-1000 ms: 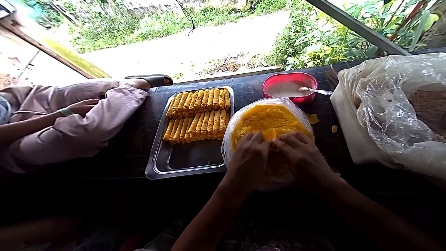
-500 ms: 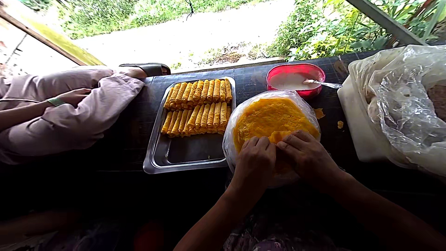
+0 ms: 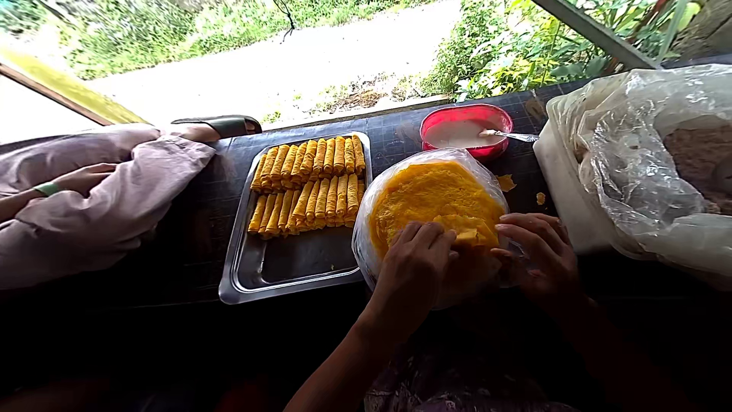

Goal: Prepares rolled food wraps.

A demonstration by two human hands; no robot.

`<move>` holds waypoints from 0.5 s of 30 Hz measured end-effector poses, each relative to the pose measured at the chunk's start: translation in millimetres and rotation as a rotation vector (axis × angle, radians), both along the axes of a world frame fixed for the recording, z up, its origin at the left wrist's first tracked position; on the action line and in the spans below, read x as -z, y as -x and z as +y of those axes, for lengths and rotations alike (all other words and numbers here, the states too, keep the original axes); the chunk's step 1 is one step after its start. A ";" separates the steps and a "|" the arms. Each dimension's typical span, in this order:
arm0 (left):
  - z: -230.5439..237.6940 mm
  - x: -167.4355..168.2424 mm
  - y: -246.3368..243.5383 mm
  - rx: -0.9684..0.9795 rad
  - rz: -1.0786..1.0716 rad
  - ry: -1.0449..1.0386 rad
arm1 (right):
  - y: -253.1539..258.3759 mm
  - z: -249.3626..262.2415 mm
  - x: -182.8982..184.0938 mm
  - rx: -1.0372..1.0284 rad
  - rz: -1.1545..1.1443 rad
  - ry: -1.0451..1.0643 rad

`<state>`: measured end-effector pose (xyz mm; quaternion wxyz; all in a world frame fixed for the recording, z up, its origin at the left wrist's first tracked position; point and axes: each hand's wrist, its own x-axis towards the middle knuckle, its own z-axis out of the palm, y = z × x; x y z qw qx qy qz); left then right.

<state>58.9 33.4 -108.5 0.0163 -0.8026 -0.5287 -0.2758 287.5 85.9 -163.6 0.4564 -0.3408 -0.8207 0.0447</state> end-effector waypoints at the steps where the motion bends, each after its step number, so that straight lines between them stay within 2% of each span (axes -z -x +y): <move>1: 2.5 1.4 -4.8 0.009 -0.008 -0.014 | -0.7 -2.2 5.2 0.014 0.004 -0.014; 10: 8.2 22.3 -18.1 0.009 -0.005 -0.088 | 8.1 -2.2 26.2 0.053 0.019 -0.050; 15: 6.9 15.9 -7.4 0.052 -0.086 -0.036 | 7.4 -5.5 11.6 0.027 0.033 -0.036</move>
